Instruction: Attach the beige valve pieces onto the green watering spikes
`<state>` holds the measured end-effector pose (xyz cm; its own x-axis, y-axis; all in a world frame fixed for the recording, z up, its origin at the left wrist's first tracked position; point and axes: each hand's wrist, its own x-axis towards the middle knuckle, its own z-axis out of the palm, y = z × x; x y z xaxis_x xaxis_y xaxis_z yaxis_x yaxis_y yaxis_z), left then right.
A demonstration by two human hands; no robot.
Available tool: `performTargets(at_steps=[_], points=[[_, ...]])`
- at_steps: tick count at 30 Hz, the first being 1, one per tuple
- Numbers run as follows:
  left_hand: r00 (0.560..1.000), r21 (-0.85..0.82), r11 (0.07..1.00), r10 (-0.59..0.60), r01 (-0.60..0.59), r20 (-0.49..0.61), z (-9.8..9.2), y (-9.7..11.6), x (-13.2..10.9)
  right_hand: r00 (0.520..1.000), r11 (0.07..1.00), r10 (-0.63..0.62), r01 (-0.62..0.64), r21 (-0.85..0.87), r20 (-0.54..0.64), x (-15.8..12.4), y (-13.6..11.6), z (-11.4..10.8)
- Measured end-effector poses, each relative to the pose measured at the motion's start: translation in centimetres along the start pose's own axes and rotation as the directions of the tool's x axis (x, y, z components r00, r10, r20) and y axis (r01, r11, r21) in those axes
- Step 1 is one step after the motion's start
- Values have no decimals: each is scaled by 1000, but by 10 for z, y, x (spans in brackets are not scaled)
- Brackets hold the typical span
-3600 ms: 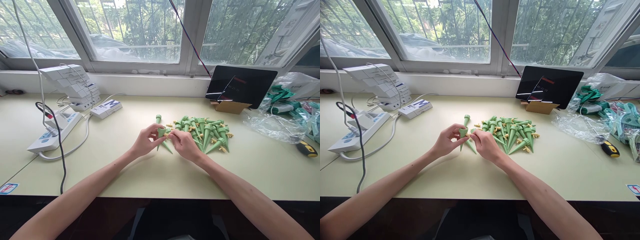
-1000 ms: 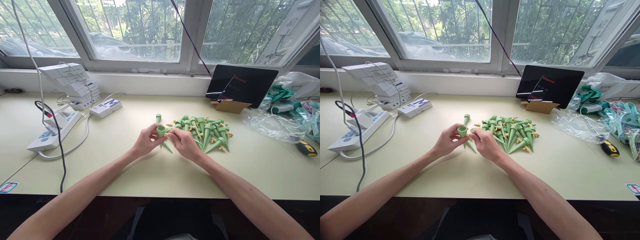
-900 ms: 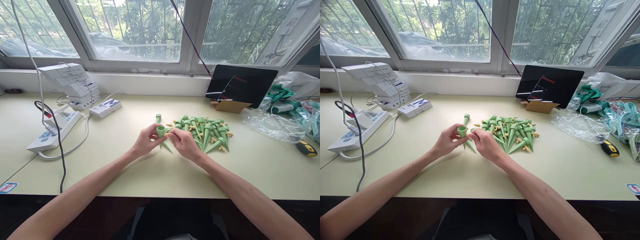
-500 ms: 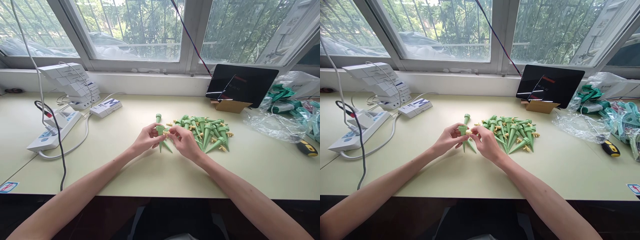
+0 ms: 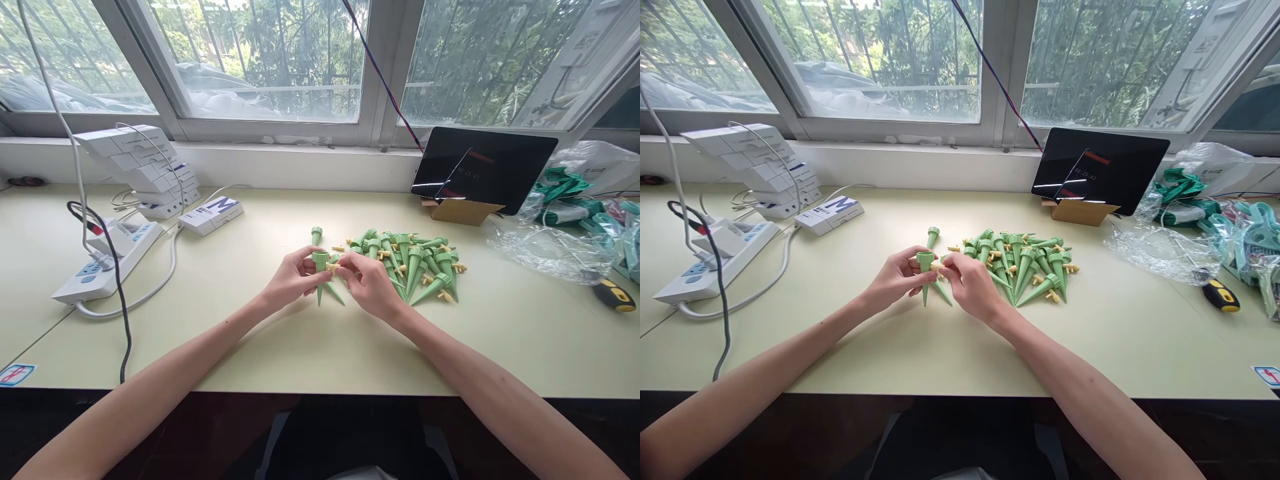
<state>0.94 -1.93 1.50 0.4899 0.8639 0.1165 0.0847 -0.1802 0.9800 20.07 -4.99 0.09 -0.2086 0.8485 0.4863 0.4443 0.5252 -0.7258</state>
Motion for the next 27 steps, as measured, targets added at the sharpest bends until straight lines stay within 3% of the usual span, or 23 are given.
performTargets(at_steps=[10,27], points=[[999,-31,999,28,-27,16,1,2,0,1000,1000,-17,17,-22,17,0,-3,-2],[994,-140,987,-64,76,86,-2,0,3,1000,1000,14,-14,24,23,1,-5,-4]])
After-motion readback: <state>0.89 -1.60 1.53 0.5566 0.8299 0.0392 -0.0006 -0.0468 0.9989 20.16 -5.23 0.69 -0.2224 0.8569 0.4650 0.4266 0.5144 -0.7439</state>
